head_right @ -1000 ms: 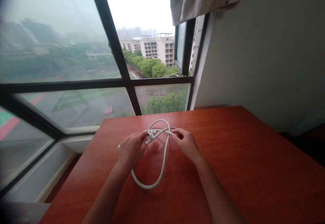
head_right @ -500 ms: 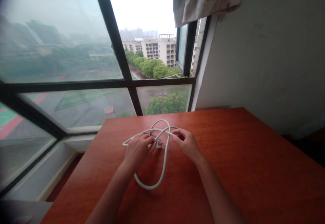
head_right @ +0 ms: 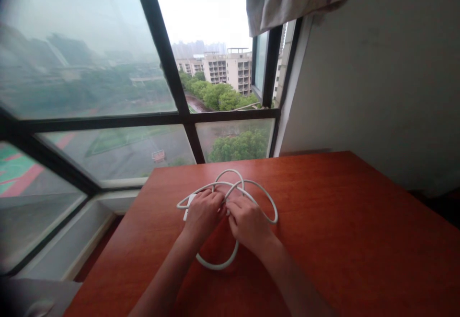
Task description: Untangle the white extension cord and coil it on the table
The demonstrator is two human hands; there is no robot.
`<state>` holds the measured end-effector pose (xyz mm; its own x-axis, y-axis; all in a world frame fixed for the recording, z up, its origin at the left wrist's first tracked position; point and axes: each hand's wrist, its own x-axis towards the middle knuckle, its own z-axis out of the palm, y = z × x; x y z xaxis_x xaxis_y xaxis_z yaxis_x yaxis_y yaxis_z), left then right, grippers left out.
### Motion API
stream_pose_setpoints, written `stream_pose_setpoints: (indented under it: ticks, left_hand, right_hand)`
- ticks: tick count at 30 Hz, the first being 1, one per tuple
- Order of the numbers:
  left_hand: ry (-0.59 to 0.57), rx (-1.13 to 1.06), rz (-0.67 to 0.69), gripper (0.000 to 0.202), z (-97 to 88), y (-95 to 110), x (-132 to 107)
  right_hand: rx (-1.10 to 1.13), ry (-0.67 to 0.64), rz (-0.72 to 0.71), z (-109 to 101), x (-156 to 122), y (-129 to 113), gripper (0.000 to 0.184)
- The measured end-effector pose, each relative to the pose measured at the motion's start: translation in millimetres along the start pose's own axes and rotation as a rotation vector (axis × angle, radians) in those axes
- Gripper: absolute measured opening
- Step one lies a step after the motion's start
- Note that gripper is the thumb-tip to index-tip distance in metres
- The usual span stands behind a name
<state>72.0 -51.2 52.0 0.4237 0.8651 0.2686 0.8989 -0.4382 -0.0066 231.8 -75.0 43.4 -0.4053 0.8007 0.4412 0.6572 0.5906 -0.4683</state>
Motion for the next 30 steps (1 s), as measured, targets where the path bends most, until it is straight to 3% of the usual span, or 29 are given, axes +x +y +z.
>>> stream_pose_setpoints:
  ticks: [4,8,12,16,21,30]
  left_hand:
    - [0.033,-0.03,-0.031,0.006,-5.8,-1.6,-0.7]
    - [0.051,-0.125,-0.001,0.004,-10.7,-0.9,-0.5]
    - [0.013,-0.201,0.065,0.007,-10.8,2.1,0.1]
    - [0.024,-0.227,0.082,0.013,-13.7,4.5,-0.2]
    - [0.106,-0.133,0.015,0.015,-22.5,6.9,-1.8]
    - [0.077,-0.041,-0.119,0.026,-21.9,0.1,-2.2]
  right_hand:
    - [-0.083,-0.002,0.094,16.0,-1.5,6.9,0.037]
    - [0.008,-0.001,0.089,26.1,-1.4,13.4,0.044]
    - [0.191,0.016,0.123,30.1,0.7,16.1,0.022]
    - [0.207,0.08,0.17,26.6,2.4,17.8,0.008]
    - [0.258,0.124,0.16,16.5,5.1,15.3,0.014]
    - [0.287,0.21,0.291,8.3,5.5,19.3,0.014]
